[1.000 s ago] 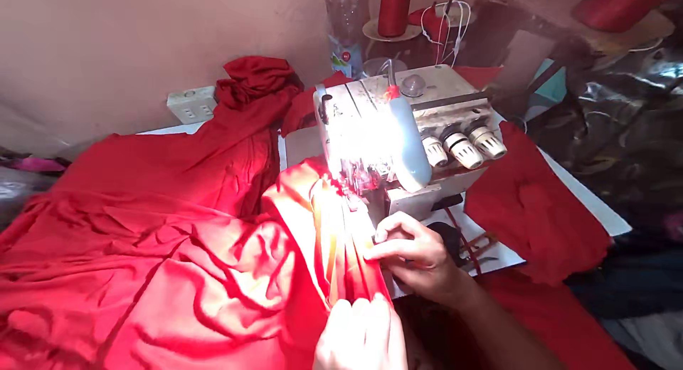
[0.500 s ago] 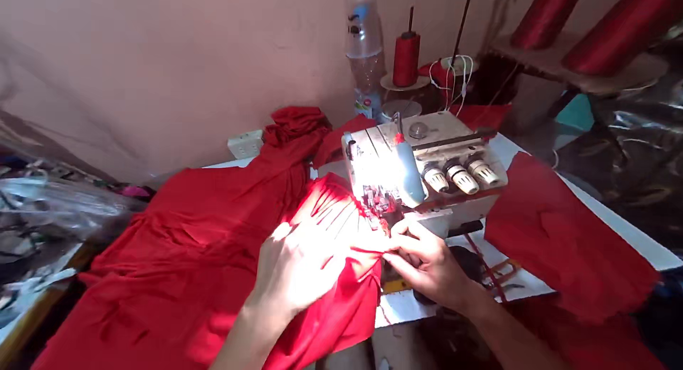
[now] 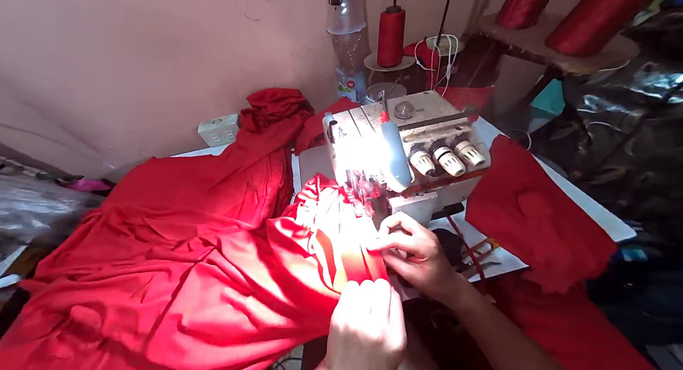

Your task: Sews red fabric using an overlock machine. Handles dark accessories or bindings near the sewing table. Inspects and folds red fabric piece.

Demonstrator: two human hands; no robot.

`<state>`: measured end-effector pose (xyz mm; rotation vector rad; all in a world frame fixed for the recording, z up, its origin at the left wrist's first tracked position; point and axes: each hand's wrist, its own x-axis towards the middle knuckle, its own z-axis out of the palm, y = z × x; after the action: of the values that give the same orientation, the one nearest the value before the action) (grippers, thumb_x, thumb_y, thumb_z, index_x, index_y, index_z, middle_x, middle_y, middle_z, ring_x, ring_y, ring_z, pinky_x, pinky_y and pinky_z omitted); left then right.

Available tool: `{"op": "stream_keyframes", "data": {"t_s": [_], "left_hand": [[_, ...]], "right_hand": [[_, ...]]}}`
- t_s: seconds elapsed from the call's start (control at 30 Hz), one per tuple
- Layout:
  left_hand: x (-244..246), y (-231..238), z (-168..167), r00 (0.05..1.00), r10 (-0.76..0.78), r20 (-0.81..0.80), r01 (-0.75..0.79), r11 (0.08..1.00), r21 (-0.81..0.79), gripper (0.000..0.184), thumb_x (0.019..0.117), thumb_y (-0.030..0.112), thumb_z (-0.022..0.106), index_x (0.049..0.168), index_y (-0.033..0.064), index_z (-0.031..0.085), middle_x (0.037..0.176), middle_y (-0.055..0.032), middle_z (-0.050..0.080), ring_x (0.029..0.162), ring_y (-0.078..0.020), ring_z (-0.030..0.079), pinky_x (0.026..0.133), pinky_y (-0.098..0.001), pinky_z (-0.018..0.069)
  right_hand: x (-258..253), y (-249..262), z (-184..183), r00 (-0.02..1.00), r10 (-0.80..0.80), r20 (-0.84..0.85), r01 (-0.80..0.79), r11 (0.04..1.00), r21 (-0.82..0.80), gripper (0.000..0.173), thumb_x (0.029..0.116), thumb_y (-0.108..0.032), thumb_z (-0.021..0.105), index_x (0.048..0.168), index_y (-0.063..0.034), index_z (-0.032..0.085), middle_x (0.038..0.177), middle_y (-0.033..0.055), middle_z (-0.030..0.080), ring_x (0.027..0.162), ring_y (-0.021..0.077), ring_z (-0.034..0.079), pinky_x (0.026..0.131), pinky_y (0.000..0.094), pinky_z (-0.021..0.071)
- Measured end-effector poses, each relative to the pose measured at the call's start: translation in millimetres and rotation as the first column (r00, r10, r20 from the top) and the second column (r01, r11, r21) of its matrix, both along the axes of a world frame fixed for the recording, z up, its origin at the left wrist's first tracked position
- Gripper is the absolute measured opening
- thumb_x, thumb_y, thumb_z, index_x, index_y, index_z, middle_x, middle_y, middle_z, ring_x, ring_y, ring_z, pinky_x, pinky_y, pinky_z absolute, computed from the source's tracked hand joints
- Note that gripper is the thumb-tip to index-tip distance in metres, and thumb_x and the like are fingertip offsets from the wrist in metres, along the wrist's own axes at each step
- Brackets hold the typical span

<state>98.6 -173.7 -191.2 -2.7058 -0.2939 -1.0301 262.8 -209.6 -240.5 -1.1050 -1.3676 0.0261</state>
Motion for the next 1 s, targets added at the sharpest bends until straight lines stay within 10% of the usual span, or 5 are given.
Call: {"op": "stream_keyframes", "data": {"t_s": [0.33,0.5,0.73,0.87,1.0], "left_hand": [[3,71,40,0.996,0.076,-0.038,-0.081,0.985,-0.149,0.031,0.0962,0.033,0.056,0.098,0.0116,0.078,0.099,-0.0103,0.075,0.098,-0.0314,0.069,0.082,-0.0521,0.0507],[-15,192,75,0.907,0.070,-0.415,-0.242,0.893,-0.380,0.019,0.0909,0.003,0.068,0.100,0.0126,0.082,0.145,-0.0105,0.059,0.149,-0.0490,0.024,0.113,-0.0714,0.0161],[-87,181,178,0.735,-0.677,0.028,0.488,0.501,-0.715,0.044,0.1015,0.051,0.050,0.070,0.0212,0.060,0.077,0.0132,0.064,0.097,-0.0018,0.063,0.102,-0.0250,0.0422],[-108,162,213,0.867,-0.305,-0.395,0.197,0.936,-0.292,0.027,0.0967,0.042,0.055,0.076,0.0304,0.068,0.076,0.0200,0.060,0.093,0.0002,0.055,0.091,-0.0352,0.0343],[-125,156,226,0.881,-0.260,-0.395,0.156,0.948,-0.276,0.028,0.0984,0.048,0.056,0.082,0.0350,0.075,0.079,0.0237,0.059,0.095,0.0030,0.052,0.093,-0.0311,0.0353]], "right_hand": [[12,14,20,0.997,-0.008,0.075,0.016,0.995,-0.100,0.014,0.0896,-0.013,0.067,0.088,-0.0021,0.076,0.095,0.0090,0.068,0.087,0.0001,0.060,0.077,0.0100,0.0469],[14,19,27,0.994,-0.055,0.099,0.072,0.981,-0.179,0.019,0.0909,-0.016,0.063,0.087,-0.0031,0.076,0.090,0.0067,0.065,0.082,0.0047,0.058,0.073,0.0160,0.0466],[4,23,30,0.982,-0.169,0.085,0.179,0.974,-0.137,0.020,0.0931,-0.018,0.061,0.090,-0.0025,0.074,0.089,0.0065,0.064,0.075,0.0027,0.055,0.068,0.0145,0.0454],[-27,33,42,0.932,-0.332,0.146,0.319,0.942,0.104,0.024,0.0920,-0.025,0.067,0.094,-0.0035,0.076,0.091,0.0118,0.073,0.078,0.0101,0.066,0.070,0.0212,0.0531],[-56,51,68,0.959,-0.200,0.199,0.183,0.978,0.102,0.022,0.0938,-0.024,0.064,0.095,-0.0072,0.078,0.086,0.0076,0.073,0.072,0.0142,0.067,0.066,0.0307,0.0548]]}}
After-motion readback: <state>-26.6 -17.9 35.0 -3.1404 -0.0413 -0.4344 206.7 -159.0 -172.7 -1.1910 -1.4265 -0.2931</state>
